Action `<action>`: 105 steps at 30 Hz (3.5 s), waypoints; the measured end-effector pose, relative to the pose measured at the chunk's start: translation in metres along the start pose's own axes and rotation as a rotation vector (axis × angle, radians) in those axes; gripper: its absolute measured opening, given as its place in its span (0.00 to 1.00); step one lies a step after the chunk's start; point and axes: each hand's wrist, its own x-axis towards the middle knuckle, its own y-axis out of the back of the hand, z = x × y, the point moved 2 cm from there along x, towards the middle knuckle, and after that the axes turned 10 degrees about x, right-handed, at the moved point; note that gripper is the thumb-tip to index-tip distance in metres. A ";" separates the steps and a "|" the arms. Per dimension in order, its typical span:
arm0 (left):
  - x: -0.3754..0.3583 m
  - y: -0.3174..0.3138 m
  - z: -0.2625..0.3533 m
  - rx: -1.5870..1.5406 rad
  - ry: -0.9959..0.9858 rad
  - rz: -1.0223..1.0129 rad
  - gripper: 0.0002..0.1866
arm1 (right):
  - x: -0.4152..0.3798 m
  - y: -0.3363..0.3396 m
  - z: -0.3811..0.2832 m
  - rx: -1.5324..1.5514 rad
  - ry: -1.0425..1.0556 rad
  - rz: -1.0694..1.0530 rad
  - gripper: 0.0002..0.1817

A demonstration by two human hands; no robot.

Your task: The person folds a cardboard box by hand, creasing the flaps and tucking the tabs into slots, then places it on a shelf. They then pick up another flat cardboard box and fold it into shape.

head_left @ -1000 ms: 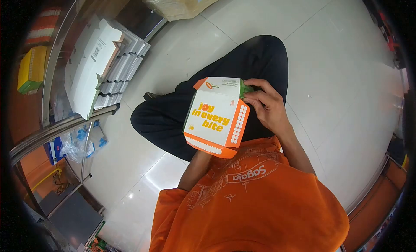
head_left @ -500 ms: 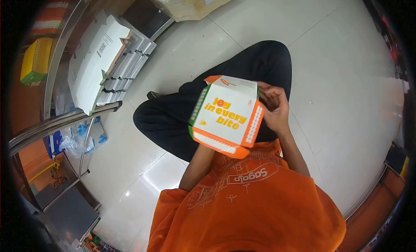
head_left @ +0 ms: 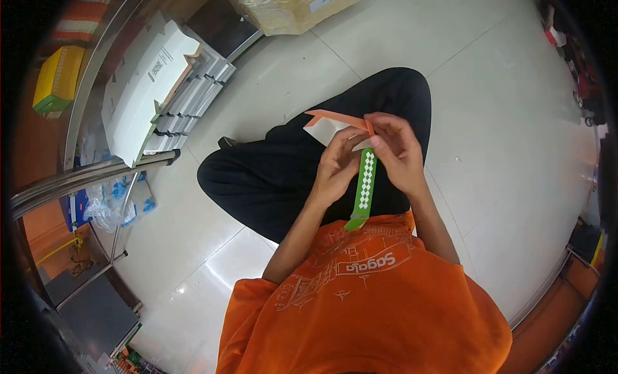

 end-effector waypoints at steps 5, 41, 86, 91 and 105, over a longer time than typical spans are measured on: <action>-0.001 -0.005 0.003 -0.043 0.086 0.219 0.23 | -0.005 -0.001 0.005 -0.274 0.139 -0.075 0.13; -0.010 -0.006 -0.022 0.060 0.525 0.425 0.11 | -0.002 0.033 0.012 -0.459 -0.219 0.120 0.10; -0.009 -0.009 -0.031 -0.203 0.556 0.393 0.16 | -0.009 0.024 0.033 -0.387 0.055 0.131 0.09; -0.010 -0.009 -0.032 -0.208 0.540 0.391 0.16 | -0.008 0.021 0.034 -0.350 0.083 0.130 0.09; -0.003 -0.009 -0.032 -0.360 0.482 0.394 0.14 | -0.014 0.023 0.032 -0.252 -0.092 0.168 0.05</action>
